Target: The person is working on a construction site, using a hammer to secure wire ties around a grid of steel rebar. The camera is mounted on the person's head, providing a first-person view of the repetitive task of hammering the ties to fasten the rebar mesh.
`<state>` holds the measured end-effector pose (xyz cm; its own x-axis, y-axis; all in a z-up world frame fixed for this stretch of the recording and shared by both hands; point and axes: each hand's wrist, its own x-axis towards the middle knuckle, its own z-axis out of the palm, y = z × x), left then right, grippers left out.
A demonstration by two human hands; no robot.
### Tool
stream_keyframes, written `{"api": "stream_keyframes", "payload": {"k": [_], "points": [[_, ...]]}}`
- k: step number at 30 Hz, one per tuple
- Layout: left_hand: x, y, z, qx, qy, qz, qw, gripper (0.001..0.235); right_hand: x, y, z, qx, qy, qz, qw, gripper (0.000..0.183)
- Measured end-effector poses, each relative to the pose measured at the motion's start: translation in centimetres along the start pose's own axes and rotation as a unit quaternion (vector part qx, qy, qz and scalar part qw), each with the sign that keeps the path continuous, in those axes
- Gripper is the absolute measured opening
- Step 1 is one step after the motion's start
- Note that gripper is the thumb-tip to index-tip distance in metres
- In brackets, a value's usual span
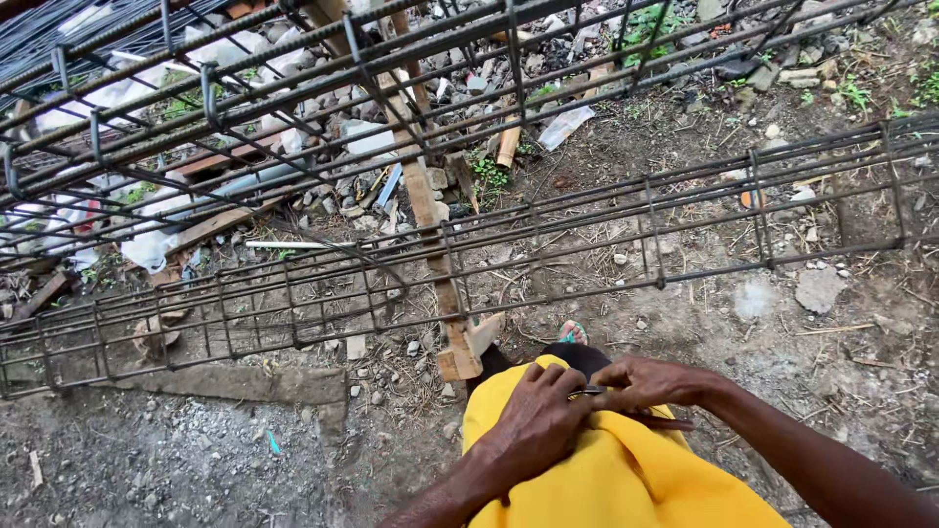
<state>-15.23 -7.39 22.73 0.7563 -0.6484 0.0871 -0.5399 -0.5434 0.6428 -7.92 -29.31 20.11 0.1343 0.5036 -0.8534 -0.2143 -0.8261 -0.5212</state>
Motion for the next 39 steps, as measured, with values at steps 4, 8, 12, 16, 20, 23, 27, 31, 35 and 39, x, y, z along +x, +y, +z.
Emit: {"api": "stream_keyframes", "payload": {"k": [4,8,12,16,20,23,27,31,35,39], "points": [[2.4,2.9,-0.4,0.048,-0.002,0.042,0.998,0.008,-0.1,3.9,-1.3,0.077,-0.053,-0.079,0.993,0.055],[3.3,3.7,1.6,0.086,-0.052,0.063,0.993,0.010,-0.9,5.5,-1.5,0.089,-0.014,-0.027,0.996,0.048],[4.2,5.1,2.3,0.123,-0.072,0.062,0.988,0.011,0.4,9.0,0.3,0.267,-0.024,-0.119,0.956,0.036],[3.8,4.5,4.7,0.075,-0.130,0.022,0.988,0.011,0.3,10.1,0.9,0.460,-0.060,-0.083,0.882,0.032],[6.6,4.8,1.7,0.020,-0.325,-0.138,0.935,0.019,1.6,12.0,1.0,0.544,-0.062,-0.172,0.819,0.033],[5.2,1.5,3.0,-0.031,-0.086,-0.094,0.991,0.021,-0.2,8.8,-0.9,0.443,-0.089,-0.343,0.823,0.060],[4.3,-1.8,1.9,-0.081,0.014,-0.186,0.979,0.012,-0.3,6.2,-1.4,0.552,-0.017,-0.309,0.774,0.018],[3.6,-4.4,0.5,-0.098,0.036,-0.278,0.955,0.012,-1.3,2.7,-2.2,0.513,0.061,-0.265,0.814,0.020],[2.5,-8.6,0.7,-0.155,0.075,-0.309,0.935,0.013,1.7,2.5,-2.4,0.497,0.156,-0.283,0.805,0.016],[3.5,-7.7,-5.3,-0.238,0.068,-0.325,0.913,0.017,2.6,1.2,-2.8,0.499,0.171,-0.277,0.803,0.012]]}}
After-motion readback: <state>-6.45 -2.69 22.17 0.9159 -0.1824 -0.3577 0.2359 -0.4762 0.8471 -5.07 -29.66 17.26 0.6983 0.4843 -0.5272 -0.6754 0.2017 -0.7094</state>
